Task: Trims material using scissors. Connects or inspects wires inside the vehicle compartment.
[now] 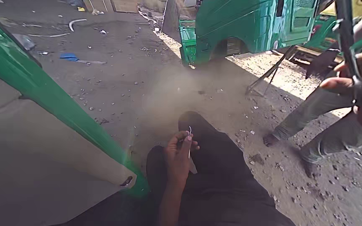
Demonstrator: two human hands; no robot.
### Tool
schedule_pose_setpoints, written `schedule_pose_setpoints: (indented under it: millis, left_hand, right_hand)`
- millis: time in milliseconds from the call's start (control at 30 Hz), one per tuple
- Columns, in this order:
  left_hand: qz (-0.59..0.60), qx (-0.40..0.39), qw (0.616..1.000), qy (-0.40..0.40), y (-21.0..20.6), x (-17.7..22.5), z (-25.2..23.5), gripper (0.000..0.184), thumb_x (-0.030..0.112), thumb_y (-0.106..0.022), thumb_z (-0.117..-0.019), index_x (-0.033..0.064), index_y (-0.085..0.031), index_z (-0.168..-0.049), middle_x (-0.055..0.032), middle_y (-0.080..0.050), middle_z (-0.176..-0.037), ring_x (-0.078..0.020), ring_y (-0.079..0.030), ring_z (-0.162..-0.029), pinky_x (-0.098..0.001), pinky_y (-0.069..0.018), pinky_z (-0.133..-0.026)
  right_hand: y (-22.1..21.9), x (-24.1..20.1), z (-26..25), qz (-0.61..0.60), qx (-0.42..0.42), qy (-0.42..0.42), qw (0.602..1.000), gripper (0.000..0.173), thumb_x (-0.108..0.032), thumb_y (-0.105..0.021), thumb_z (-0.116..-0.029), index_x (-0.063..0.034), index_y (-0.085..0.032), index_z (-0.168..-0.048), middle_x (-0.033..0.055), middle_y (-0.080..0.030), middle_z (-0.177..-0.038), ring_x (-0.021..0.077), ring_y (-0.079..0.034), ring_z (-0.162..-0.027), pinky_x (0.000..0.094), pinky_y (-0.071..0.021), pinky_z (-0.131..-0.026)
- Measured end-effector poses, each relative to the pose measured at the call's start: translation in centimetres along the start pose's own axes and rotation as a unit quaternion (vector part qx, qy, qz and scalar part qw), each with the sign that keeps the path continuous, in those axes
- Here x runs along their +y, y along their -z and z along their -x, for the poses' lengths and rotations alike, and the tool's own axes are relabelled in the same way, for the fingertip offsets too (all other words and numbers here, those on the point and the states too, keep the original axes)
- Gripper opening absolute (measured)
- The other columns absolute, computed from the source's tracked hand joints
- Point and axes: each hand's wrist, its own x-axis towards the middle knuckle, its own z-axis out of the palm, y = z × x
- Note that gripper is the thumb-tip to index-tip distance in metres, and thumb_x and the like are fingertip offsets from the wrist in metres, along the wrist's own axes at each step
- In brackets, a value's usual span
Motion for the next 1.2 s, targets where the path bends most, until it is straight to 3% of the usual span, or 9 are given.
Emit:
schedule_pose_setpoints:
  millis: [67,133,200,300,667,1033,1200]
  left_hand:
    - [0.002,0.006,1.000,-0.008,0.0,0.2,-0.6,0.017,0.002,-0.058,-0.1010,-0.0080,-0.063,-0.114,-0.0194,-0.070,-0.104,-0.0265,-0.074,-0.076,-0.0404,-0.0663,-0.065]
    - [-0.002,0.002,1.000,-0.007,-0.1,0.0,-0.7,0.017,0.003,-0.056,-0.1019,-0.0078,-0.063,-0.113,-0.0197,-0.070,-0.103,-0.0265,-0.073,-0.076,-0.0394,-0.0653,-0.065]
    - [-0.008,0.001,1.000,-0.003,-0.2,0.0,-0.5,0.016,0.003,-0.058,-0.1010,-0.0074,-0.065,-0.111,-0.0194,-0.070,-0.101,-0.0259,-0.071,-0.075,-0.0380,-0.0643,-0.066]
    - [0.014,-0.028,0.999,-0.009,-0.7,-0.3,-0.5,0.015,0.001,-0.060,-0.0988,-0.0082,-0.066,-0.109,-0.0180,-0.070,-0.095,-0.0247,-0.071,-0.074,-0.0385,-0.0645,-0.068]
    - [0.030,-0.074,0.997,-0.023,-0.7,-2.3,0.3,0.018,-0.007,-0.063,-0.0935,-0.0116,-0.066,-0.110,-0.0198,-0.072,-0.094,-0.0254,-0.073,-0.075,-0.0393,-0.0656,-0.067]
    - [-0.022,-0.073,0.996,-0.052,-0.2,-3.4,1.1,0.013,-0.006,-0.063,-0.0936,-0.0101,-0.065,-0.106,-0.0164,-0.072,-0.088,-0.0243,-0.072,-0.069,-0.0383,-0.0651,-0.063]
    - [-0.044,-0.064,0.995,-0.070,0.3,-3.5,0.9,0.014,-0.006,-0.062,-0.0922,-0.0091,-0.065,-0.106,-0.0148,-0.071,-0.085,-0.0229,-0.071,-0.067,-0.0366,-0.0640,-0.060]
  right_hand:
    - [-5.0,-1.2,6.5,0.038,-0.010,0.035,0.999,0.060,-0.057,-0.087,-0.0700,-0.0124,-0.069,-0.105,-0.0095,-0.066,-0.083,-0.0027,-0.060,-0.067,0.0189,-0.0530,-0.060]
    - [-8.1,-0.8,11.6,0.041,-0.060,0.056,0.996,0.057,-0.057,-0.084,-0.0742,-0.0075,-0.070,-0.100,-0.0012,-0.067,-0.080,0.0023,-0.060,-0.067,0.0234,-0.0526,-0.059]
    - [-10.2,-0.1,14.5,0.050,-0.113,0.080,0.989,0.055,-0.056,-0.080,-0.0772,-0.0057,-0.069,-0.096,0.0050,-0.067,-0.080,0.0079,-0.061,-0.067,0.0283,-0.0523,-0.059]
    - [-11.5,0.1,16.3,0.073,-0.149,0.087,0.982,0.055,-0.058,-0.076,-0.0790,-0.0076,-0.072,-0.101,0.0051,-0.068,-0.083,0.0111,-0.063,-0.069,0.0321,-0.0537,-0.057]
    - [-13.3,0.5,16.7,0.109,-0.179,0.116,0.971,0.054,-0.056,-0.073,-0.0810,-0.0073,-0.070,-0.105,0.0073,-0.069,-0.084,0.0181,-0.065,-0.070,0.0373,-0.0538,-0.056]
    - [-14.7,1.3,17.4,0.095,-0.202,0.124,0.967,0.031,-0.032,-0.073,-0.0869,-0.0070,-0.069,-0.104,0.0091,-0.071,-0.087,0.0196,-0.068,-0.070,0.0372,-0.0558,-0.056]
    - [-15.5,1.2,17.1,0.097,-0.236,0.123,0.959,0.025,-0.024,-0.066,-0.0934,-0.0048,-0.068,-0.109,0.0127,-0.070,-0.093,0.0237,-0.070,-0.079,0.0391,-0.0589,-0.065]
